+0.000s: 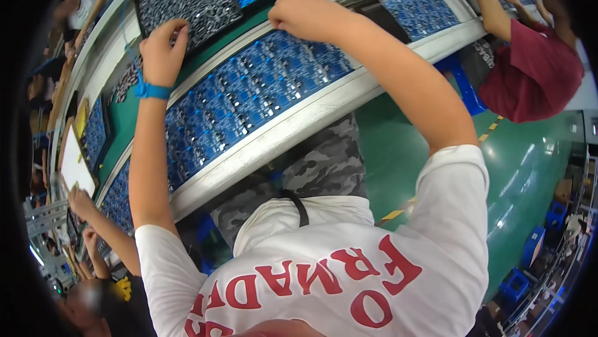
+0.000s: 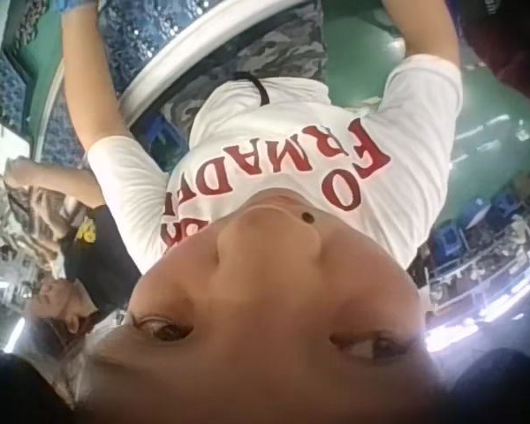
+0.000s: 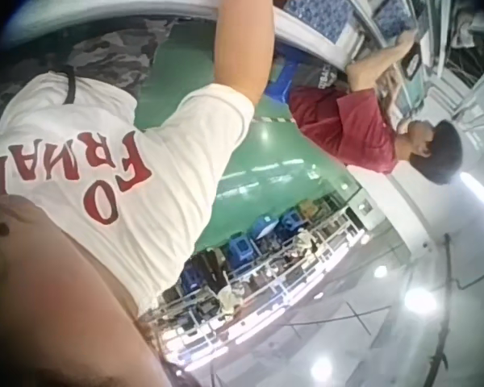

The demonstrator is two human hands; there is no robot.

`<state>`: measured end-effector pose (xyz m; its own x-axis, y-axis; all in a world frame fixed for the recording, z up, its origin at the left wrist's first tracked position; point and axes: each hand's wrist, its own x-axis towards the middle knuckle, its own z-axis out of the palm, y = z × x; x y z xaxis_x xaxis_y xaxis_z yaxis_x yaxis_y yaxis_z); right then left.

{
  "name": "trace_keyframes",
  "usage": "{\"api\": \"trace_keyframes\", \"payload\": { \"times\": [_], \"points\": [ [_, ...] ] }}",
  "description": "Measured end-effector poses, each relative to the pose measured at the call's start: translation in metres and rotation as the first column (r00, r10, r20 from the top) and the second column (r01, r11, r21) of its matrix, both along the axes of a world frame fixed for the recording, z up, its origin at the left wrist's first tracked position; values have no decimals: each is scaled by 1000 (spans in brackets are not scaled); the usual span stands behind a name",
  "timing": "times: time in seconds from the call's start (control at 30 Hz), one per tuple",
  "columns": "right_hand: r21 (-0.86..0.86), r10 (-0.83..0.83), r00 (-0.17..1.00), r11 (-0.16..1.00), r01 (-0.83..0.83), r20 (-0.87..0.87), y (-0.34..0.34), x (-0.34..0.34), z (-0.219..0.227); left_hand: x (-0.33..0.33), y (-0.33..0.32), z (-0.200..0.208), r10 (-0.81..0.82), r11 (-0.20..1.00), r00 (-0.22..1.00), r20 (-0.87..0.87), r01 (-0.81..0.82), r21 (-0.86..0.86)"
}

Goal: Placing small electronic components onto a printed circuit board at an assembly line.

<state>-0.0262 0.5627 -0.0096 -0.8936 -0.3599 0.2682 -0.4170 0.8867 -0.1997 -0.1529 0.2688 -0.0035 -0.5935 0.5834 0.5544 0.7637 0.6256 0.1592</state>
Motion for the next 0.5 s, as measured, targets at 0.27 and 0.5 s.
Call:
{"api": "trace_keyframes", "payload": {
  "times": [0.27,0.5],
  "points": [
    [67,28,998,997,-24,-60,2,2,-2,53,39,17,-311,937,908,280,244,250],
    [24,-13,1000,1000,13,-7,2,1,-4,79,60,21,-351,930,867,354,279,240]
  ]
}}
